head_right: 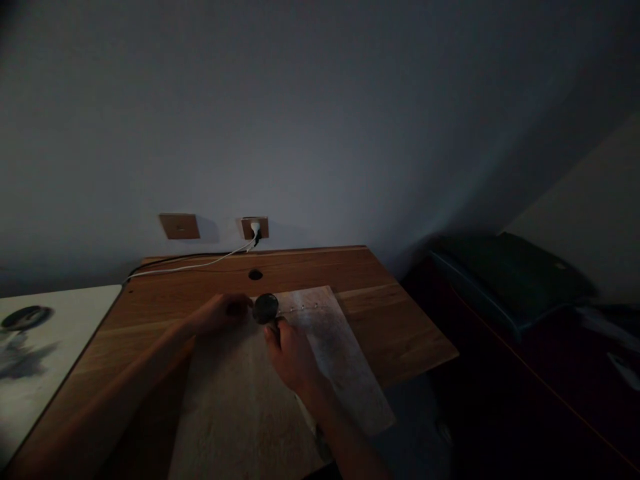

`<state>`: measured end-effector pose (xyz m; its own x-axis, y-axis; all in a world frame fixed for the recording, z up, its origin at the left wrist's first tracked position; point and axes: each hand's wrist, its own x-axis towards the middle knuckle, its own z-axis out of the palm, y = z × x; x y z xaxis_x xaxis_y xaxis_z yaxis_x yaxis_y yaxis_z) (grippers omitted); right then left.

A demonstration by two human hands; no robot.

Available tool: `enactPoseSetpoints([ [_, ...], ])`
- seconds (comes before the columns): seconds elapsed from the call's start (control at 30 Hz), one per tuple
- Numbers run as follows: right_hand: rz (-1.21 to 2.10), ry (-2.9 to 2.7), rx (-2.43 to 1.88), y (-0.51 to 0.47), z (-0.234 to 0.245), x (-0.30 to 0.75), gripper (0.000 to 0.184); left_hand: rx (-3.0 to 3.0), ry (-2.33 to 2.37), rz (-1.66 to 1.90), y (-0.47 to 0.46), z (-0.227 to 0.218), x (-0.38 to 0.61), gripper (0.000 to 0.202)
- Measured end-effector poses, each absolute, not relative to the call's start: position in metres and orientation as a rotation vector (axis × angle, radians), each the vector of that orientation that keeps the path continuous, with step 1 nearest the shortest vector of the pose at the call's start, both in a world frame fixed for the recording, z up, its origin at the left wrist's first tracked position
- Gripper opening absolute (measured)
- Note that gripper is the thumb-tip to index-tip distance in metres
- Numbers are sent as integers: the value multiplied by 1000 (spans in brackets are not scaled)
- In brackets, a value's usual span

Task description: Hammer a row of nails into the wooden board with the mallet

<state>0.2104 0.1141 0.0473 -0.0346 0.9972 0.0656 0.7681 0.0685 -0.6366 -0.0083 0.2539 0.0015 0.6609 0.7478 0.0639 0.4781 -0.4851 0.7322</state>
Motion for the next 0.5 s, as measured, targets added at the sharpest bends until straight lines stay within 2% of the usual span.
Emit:
enactPoseSetpoints([
  [0.13, 552, -1930, -1749, 126, 51, 191, 25, 2176, 899, 538, 256, -4, -10, 27],
  [0.3, 531, -2034, -1850, 128, 42, 183, 31, 2171, 902, 560, 255, -4, -9, 40],
  [0.5, 539, -2012, -1897, 131, 43, 185, 30, 2198, 912, 560, 256, -5, -9, 40],
])
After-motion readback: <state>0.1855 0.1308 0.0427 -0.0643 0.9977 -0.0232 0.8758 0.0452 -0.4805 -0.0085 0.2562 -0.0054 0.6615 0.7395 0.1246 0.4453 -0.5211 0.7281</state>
